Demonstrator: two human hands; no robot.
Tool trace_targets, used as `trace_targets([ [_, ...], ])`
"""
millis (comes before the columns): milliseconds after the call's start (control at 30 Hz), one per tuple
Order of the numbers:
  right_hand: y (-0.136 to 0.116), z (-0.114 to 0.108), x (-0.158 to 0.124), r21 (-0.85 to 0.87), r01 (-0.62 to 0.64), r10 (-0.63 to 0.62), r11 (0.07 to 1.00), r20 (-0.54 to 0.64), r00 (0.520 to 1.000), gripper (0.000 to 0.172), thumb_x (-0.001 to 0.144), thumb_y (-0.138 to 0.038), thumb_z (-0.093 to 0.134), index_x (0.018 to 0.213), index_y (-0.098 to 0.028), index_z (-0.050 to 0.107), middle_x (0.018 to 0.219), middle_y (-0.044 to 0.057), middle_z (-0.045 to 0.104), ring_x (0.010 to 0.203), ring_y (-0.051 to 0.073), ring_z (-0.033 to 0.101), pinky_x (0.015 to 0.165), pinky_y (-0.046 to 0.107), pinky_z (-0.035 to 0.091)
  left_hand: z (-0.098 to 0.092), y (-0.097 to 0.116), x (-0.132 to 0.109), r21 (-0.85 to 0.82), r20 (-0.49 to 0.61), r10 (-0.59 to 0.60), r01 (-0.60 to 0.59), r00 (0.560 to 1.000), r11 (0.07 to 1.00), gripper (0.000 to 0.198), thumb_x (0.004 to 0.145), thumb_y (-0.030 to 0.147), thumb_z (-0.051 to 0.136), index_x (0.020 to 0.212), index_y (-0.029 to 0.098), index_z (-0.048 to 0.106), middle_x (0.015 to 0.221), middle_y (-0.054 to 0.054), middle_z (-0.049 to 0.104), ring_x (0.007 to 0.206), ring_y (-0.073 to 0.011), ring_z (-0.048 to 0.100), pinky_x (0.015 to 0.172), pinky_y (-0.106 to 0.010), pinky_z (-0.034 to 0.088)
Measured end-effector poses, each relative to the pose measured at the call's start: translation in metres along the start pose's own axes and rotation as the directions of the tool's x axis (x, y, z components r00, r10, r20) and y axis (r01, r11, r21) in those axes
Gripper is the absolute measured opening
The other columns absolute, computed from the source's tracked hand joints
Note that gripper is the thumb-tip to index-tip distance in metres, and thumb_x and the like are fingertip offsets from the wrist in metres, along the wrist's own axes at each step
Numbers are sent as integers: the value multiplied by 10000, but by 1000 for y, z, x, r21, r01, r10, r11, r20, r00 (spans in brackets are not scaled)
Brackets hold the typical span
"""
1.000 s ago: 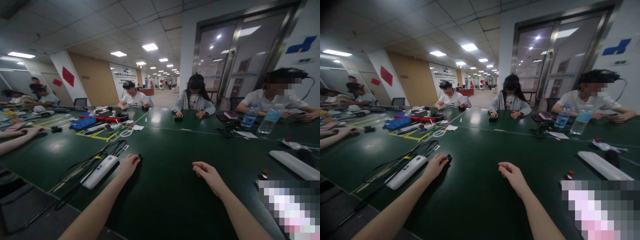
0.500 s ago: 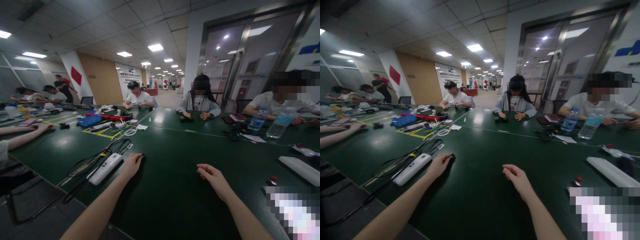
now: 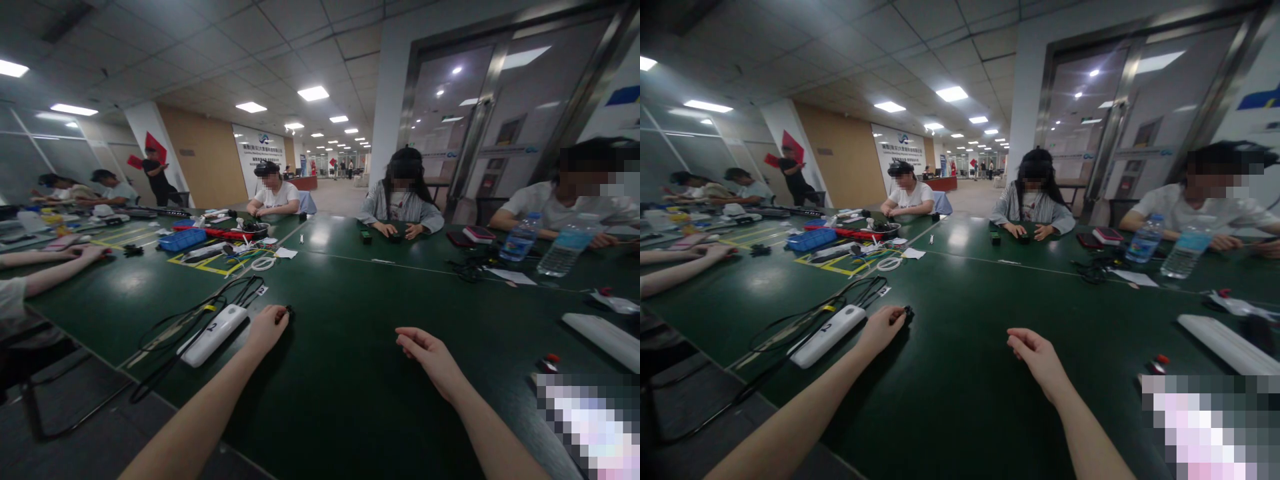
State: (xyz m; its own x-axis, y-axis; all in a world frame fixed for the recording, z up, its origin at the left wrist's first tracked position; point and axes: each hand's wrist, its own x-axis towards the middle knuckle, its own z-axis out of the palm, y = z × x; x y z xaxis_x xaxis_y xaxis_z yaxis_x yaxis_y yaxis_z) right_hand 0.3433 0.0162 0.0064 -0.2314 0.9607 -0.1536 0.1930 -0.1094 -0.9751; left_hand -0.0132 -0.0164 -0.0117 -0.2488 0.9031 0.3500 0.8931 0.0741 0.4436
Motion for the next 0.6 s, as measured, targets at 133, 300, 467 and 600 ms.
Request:
trace_targets([
  [133,-2,0,-1,-17,-1,1,1000,2,1000,337,647,-411,591,930,-232,622,846,34,615,774,194,539,712,323,438,1,-1,0,-27,-2,18,-19,1000,999,248,776,341,435,890,193,598,895,-48,589,763,-155,573,733,-279,453],
  [300,2,0,1,-14,4,-4,1000,9,1000,346,654,-412,588,944,-224,613,856,34,611,779,189,537,717,317,437,2,2,-2,6,-9,27,-27,1000,1000,207,776,306,436,845,187,590,869,-44,566,735,-147,567,714,-272,454],
  [467,5,-2,3,-2,8,-8,1000,12,1000,341,659,-404,590,952,-233,612,856,28,612,777,188,535,726,332,438,4,3,-2,56,-14,47,-47,999,997,173,778,255,424,833,171,564,904,-59,534,794,-160,562,738,-276,441],
  [600,1,-1,1,2,-12,12,1000,-3,1000,333,641,-397,604,931,-236,626,833,29,620,773,197,539,723,340,437,5,-2,1,43,-18,22,-21,1000,999,165,785,226,416,859,168,552,902,-60,541,836,-168,553,777,-286,425],
])
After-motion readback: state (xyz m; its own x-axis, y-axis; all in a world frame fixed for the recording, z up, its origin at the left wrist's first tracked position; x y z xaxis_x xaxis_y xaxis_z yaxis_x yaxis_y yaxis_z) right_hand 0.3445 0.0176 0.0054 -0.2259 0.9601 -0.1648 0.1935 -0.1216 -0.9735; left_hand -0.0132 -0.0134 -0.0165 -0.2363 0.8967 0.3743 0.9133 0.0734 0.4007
